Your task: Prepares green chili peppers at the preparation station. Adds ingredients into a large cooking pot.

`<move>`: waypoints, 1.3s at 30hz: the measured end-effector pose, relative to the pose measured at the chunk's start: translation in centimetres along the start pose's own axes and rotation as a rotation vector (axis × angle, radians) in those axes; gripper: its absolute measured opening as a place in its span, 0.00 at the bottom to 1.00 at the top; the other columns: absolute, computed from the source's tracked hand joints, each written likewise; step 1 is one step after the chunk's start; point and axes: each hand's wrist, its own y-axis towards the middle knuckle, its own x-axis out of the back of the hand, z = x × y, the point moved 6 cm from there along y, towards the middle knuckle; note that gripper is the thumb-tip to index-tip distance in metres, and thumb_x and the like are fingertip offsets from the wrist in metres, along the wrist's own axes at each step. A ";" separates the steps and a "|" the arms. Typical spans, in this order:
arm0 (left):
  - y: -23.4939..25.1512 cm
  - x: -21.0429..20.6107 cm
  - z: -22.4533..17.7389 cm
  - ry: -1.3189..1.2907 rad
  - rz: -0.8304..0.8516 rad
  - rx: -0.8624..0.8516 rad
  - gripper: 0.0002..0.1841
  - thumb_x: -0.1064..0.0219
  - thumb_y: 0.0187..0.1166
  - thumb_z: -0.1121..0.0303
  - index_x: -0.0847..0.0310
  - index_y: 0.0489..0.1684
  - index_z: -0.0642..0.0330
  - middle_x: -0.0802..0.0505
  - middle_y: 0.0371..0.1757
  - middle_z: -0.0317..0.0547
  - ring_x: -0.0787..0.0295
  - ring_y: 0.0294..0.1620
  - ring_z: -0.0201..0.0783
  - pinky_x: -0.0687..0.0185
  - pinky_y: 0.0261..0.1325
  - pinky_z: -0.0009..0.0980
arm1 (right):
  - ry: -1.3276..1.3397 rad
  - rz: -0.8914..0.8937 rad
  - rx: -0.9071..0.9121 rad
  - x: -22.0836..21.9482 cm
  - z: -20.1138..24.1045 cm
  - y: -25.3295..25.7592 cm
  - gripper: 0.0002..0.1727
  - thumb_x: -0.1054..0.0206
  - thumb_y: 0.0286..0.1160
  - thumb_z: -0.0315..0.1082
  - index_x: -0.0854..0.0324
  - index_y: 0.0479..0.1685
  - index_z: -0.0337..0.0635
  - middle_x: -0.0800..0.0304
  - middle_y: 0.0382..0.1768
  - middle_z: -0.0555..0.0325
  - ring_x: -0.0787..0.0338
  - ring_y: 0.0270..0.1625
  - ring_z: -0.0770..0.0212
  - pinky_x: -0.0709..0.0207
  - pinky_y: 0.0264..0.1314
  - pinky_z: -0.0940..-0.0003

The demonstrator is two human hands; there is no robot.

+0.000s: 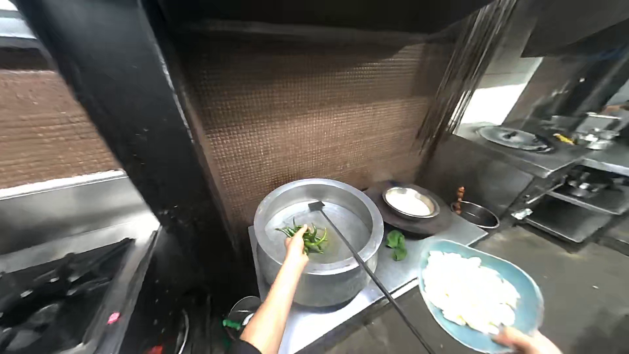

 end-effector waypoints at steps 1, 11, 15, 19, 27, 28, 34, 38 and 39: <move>1.7 -0.8 -0.3 -0.010 0.003 0.003 0.21 0.30 0.81 0.66 0.25 0.68 0.65 0.09 0.50 0.56 0.11 0.45 0.47 0.14 0.47 0.46 | -0.024 -0.062 -0.033 -2.5 0.5 2.0 0.18 0.44 0.71 0.17 0.33 0.57 0.42 0.11 0.32 0.61 0.08 0.28 0.66 0.10 0.30 0.67; 6.6 6.4 -1.5 0.005 -0.077 0.028 0.15 0.37 0.86 0.72 0.26 0.66 0.68 0.07 0.44 0.52 0.07 0.38 0.39 0.09 0.40 0.35 | -0.939 -0.033 0.168 -24.0 3.1 25.1 0.28 0.38 0.78 0.26 0.31 0.80 0.35 0.12 0.52 0.30 0.08 0.48 0.36 0.14 0.48 0.37; 6.2 12.1 -0.7 0.015 -0.144 0.038 0.12 0.37 0.85 0.76 0.24 0.62 0.68 0.06 0.42 0.50 0.06 0.38 0.37 0.08 0.41 0.32 | -1.521 0.100 0.355 -32.7 5.7 27.4 0.30 0.31 0.75 0.29 0.30 0.79 0.36 0.11 0.52 0.29 0.10 0.57 0.27 0.19 0.58 0.30; 6.8 16.1 -1.1 0.030 -0.196 0.024 0.11 0.38 0.84 0.77 0.22 0.60 0.68 0.06 0.41 0.48 0.07 0.39 0.36 0.09 0.43 0.32 | -1.684 0.113 0.628 -37.6 9.0 27.4 0.31 0.33 0.76 0.25 0.31 0.82 0.38 0.15 0.62 0.29 0.09 0.47 0.27 0.17 0.45 0.30; 8.7 17.9 -3.1 0.002 -0.272 -0.004 0.10 0.39 0.86 0.76 0.23 0.60 0.66 0.06 0.40 0.46 0.06 0.38 0.35 0.08 0.42 0.30 | -1.312 -0.088 1.033 -36.3 12.2 26.5 0.33 0.36 0.71 0.18 0.33 0.81 0.27 0.15 0.60 0.22 0.09 0.48 0.21 0.20 0.44 0.24; 9.1 17.6 -3.0 -0.003 -0.279 0.004 0.10 0.39 0.86 0.75 0.22 0.60 0.65 0.06 0.40 0.46 0.06 0.38 0.35 0.08 0.41 0.30 | -1.276 -0.076 0.988 -36.1 11.3 27.0 0.32 0.37 0.71 0.19 0.31 0.80 0.28 0.13 0.55 0.23 0.09 0.47 0.22 0.20 0.44 0.25; 12.5 11.6 -2.7 0.130 -0.215 0.095 0.18 0.31 0.80 0.73 0.24 0.66 0.68 0.08 0.47 0.55 0.08 0.42 0.42 0.10 0.43 0.40 | -1.044 -0.145 0.715 -31.3 7.0 28.0 0.25 0.41 0.76 0.23 0.26 0.74 0.28 0.11 0.42 0.22 0.10 0.47 0.23 0.23 0.50 0.24; 17.5 4.9 -1.9 0.264 -0.095 0.169 0.26 0.26 0.77 0.72 0.29 0.73 0.70 0.11 0.53 0.63 0.09 0.45 0.50 0.10 0.46 0.47 | -1.009 -0.201 0.630 -27.0 6.4 27.2 0.26 0.43 0.79 0.25 0.29 0.78 0.27 0.13 0.51 0.20 0.12 0.54 0.21 0.26 0.55 0.21; 18.8 3.4 -1.5 0.281 -0.060 0.188 0.26 0.26 0.77 0.73 0.29 0.73 0.69 0.11 0.53 0.64 0.09 0.43 0.51 0.10 0.44 0.46 | -0.994 -0.212 0.628 -26.0 6.6 26.8 0.26 0.43 0.80 0.25 0.29 0.78 0.27 0.14 0.54 0.20 0.13 0.57 0.21 0.27 0.57 0.20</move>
